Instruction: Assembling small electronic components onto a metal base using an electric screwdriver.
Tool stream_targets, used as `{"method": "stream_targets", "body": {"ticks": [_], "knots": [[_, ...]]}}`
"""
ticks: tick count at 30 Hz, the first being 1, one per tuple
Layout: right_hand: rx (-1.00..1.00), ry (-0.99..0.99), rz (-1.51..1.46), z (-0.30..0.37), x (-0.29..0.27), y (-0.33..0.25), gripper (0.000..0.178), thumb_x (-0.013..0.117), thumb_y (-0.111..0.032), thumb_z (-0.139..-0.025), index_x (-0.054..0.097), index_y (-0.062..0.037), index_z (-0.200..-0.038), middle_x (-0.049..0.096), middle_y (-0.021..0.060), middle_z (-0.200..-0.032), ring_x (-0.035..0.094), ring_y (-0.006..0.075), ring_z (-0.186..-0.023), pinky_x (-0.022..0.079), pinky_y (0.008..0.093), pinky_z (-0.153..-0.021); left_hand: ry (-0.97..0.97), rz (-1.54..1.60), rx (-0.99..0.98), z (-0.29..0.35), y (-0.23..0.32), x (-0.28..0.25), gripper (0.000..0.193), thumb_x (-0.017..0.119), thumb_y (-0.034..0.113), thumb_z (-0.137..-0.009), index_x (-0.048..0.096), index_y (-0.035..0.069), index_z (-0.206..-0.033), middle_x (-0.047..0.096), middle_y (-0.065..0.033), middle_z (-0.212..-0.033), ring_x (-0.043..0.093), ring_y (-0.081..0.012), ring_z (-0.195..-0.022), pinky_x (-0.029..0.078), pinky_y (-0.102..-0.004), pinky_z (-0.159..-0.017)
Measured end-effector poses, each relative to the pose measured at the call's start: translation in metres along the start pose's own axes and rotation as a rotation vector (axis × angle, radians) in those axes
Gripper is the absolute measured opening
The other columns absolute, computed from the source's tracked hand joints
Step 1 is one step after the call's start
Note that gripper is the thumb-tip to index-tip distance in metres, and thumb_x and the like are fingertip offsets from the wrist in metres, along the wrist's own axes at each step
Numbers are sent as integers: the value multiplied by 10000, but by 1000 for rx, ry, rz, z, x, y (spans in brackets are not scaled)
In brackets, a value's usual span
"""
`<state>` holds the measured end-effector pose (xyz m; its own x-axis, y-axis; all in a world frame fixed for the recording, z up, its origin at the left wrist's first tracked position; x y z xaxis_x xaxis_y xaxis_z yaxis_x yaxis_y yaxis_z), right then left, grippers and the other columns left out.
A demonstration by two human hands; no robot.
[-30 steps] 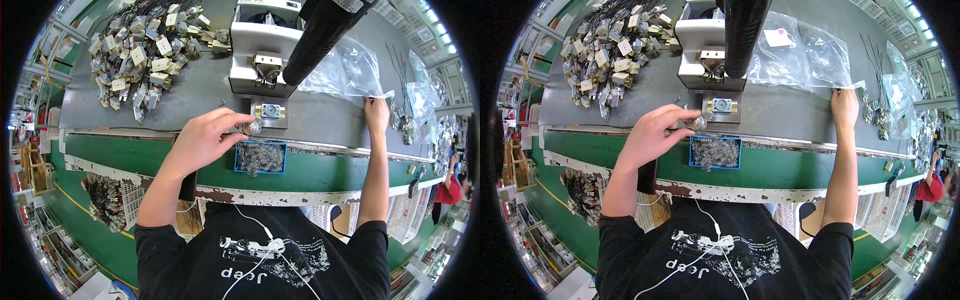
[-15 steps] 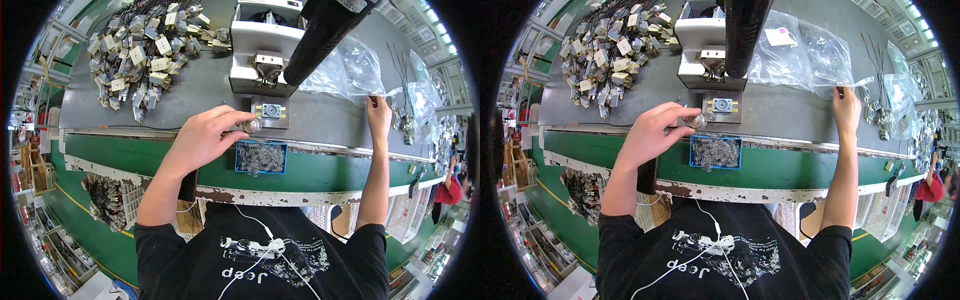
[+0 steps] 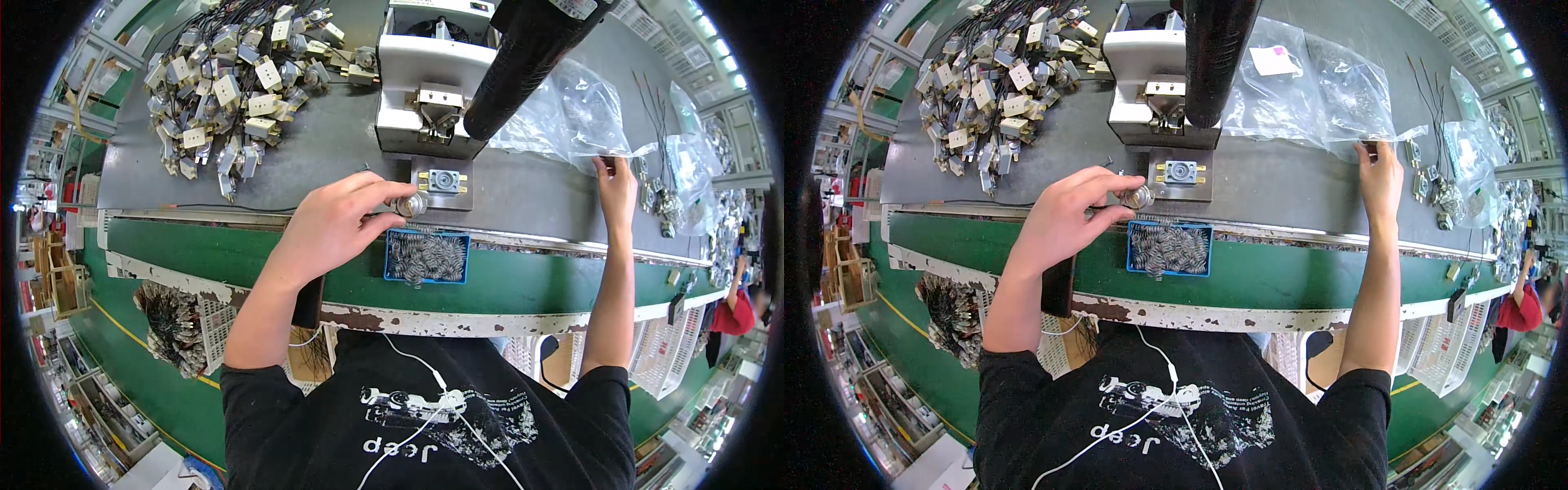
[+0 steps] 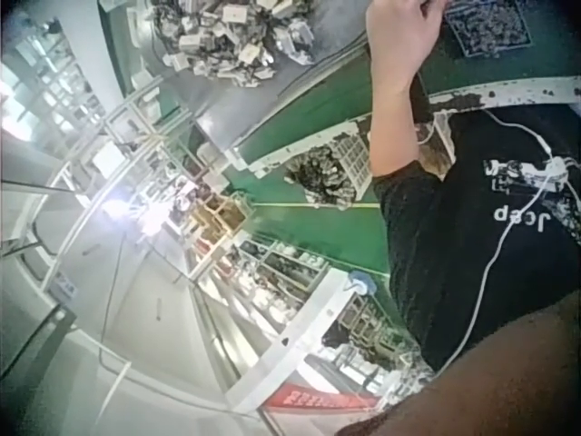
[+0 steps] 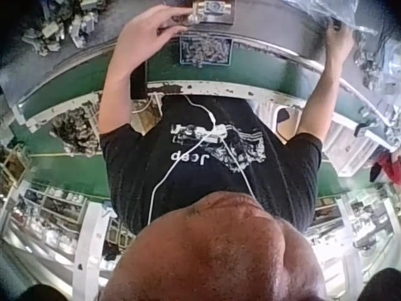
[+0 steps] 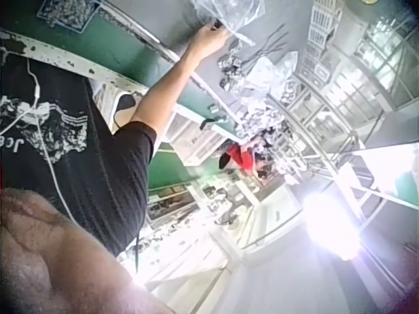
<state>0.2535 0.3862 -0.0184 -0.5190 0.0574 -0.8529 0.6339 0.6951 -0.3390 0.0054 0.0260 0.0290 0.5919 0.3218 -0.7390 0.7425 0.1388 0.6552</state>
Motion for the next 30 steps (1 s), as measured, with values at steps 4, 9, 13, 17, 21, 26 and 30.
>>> {"method": "stream_targets", "body": {"ticks": [4,9,13,17,21,26,30], "knots": [[-23,39,-13,-1,-5,-4,220,732,-182,-896,654,6,-979,699,152,-888,680,295,-804,512,379,-750,1,15,-1,0,1,0,400,782,109,-806,700,138,-1197,660,-51,-961,619,-182,-718,521,-304,-652],[0,-6,-34,2,-10,-11,177,708,-113,-895,659,2,-1019,682,154,-913,662,282,-793,513,362,-747,-14,-17,1,-1,-1,1,389,776,114,-813,701,139,-1194,662,-55,-966,642,-193,-738,526,-315,-656],[-101,-6,-159,14,-39,-70,232,685,26,-887,693,-31,-1111,690,69,-924,647,137,-804,516,277,-763,6,-110,13,4,1,-2,368,767,137,-823,704,144,-1186,664,-52,-966,651,-206,-742,527,-320,-655],[-319,15,-403,32,-59,-160,227,694,50,-879,699,-25,-1093,718,76,-1021,667,143,-843,536,289,-776,3,-102,68,-2,1,2,350,760,169,-827,708,153,-1173,667,-47,-971,666,-221,-767,530,-328,-660],[-477,-330,-577,50,-8,-230,244,707,40,-861,686,-22,-1096,717,100,-950,684,184,-830,540,297,-755,5,-77,79,-4,4,2,338,752,173,-832,704,150,-1166,668,-52,-975,676,-244,-791,533,-346,-682],[-354,-429,-570,57,32,-222,220,691,20,-883,658,-18,-1098,739,87,-1022,700,190,-823,551,303,-789,-26,-84,54,-1,-2,0,324,744,184,-840,696,135,-1157,679,-56,-1004,677,-261,-809,534,-362,-704],[-363,-431,-572,56,35,-228,153,700,13,-871,643,-14,-1011,740,79,-1069,691,200,-857,544,317,-803,-28,-65,48,5,-11,7,313,739,191,-847,693,129,-1150,686,-57,-1005,681,-261,-823,542,-365,-718]]}}
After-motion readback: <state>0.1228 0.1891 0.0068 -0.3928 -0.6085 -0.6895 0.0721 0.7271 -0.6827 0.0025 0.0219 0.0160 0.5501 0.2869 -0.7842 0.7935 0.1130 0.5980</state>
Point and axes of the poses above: each hand's wrist, its own z-axis away from the middle knuckle, its own x-axis out of the palm, y = z × x, the point moved 6 cm from there along -z, towards the middle knuckle
